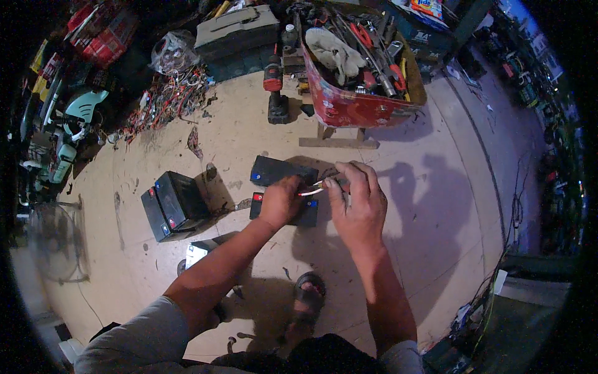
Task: The person connects wires between several black batteries on the floor using a screwdriver.
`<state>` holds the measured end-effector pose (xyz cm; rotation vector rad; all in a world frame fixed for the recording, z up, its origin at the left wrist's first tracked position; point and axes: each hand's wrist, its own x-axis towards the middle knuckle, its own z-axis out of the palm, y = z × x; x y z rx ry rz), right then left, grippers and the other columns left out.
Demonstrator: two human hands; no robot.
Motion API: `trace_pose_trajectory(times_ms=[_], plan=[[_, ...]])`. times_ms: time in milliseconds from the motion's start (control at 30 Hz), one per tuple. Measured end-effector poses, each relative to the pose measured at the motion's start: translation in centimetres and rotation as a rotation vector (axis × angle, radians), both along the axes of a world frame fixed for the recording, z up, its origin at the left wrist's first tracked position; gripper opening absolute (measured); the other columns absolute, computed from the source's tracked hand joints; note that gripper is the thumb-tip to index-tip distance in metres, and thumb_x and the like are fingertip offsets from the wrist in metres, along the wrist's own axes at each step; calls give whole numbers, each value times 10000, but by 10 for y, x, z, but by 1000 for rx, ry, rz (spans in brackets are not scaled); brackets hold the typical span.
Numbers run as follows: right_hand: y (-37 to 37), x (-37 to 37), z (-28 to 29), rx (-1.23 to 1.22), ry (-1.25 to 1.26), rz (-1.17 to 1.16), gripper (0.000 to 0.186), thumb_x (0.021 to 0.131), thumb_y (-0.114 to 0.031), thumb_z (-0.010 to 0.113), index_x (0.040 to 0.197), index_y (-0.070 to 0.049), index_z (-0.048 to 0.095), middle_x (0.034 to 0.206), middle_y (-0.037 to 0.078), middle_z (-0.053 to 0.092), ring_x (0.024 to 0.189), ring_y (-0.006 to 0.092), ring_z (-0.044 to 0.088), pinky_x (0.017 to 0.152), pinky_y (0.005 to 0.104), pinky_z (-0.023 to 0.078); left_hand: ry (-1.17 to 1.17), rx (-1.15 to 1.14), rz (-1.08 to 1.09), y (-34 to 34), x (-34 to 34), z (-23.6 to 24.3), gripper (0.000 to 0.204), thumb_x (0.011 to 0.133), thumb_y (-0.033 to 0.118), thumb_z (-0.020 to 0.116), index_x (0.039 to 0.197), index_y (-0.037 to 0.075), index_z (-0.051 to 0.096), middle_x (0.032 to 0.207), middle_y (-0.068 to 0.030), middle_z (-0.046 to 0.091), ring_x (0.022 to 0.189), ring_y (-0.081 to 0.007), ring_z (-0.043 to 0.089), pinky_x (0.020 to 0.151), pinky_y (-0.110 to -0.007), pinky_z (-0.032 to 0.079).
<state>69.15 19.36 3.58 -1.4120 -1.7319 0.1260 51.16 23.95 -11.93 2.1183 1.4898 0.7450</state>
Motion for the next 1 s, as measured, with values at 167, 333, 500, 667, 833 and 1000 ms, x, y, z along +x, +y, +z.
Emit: trace_pose_trajectory(times_ms=[167,333,500,667,833,1000], plan=[[1,-2,-3,14,-58,-2,324,909,-106,769,1201,-60,637,1163,128,655,842,269,691,718,377,567,-62,75,-14,-2,-1,-3,230,842,116,686,1071,122,702,974,-138,698,882,-393,680,748,-485,556],[3,-5,-1,37,-108,17,326,898,-104,776,1193,-69,640,1166,122,654,866,282,691,737,385,571,-143,47,9,-3,-1,1,233,818,106,712,1050,125,728,968,-136,698,885,-391,683,747,-473,553],[3,-5,-1,34,-125,14,332,883,-109,783,1184,-77,647,1180,120,655,896,303,696,748,384,577,-125,17,15,-3,0,4,244,795,98,744,1037,126,745,959,-142,699,873,-394,684,735,-471,550],[13,-15,25,-28,-360,41,287,895,-192,775,1145,-103,666,1095,99,661,896,311,699,740,400,572,-78,1,29,-2,-1,-1,228,793,117,744,1019,142,752,956,-138,700,849,-392,685,716,-479,553],[23,-43,35,-217,-444,11,301,873,-236,795,1117,-109,672,1060,82,685,887,320,679,800,423,551,-100,24,43,-2,0,-2,126,837,169,704,952,144,750,943,-121,703,855,-376,698,730,-477,565],[31,-51,39,-61,-363,317,185,878,-74,737,1057,-94,694,1033,121,680,922,342,663,817,417,556,-100,2,59,-2,2,-9,100,833,190,712,907,131,747,942,-127,712,849,-373,702,728,-474,566]])
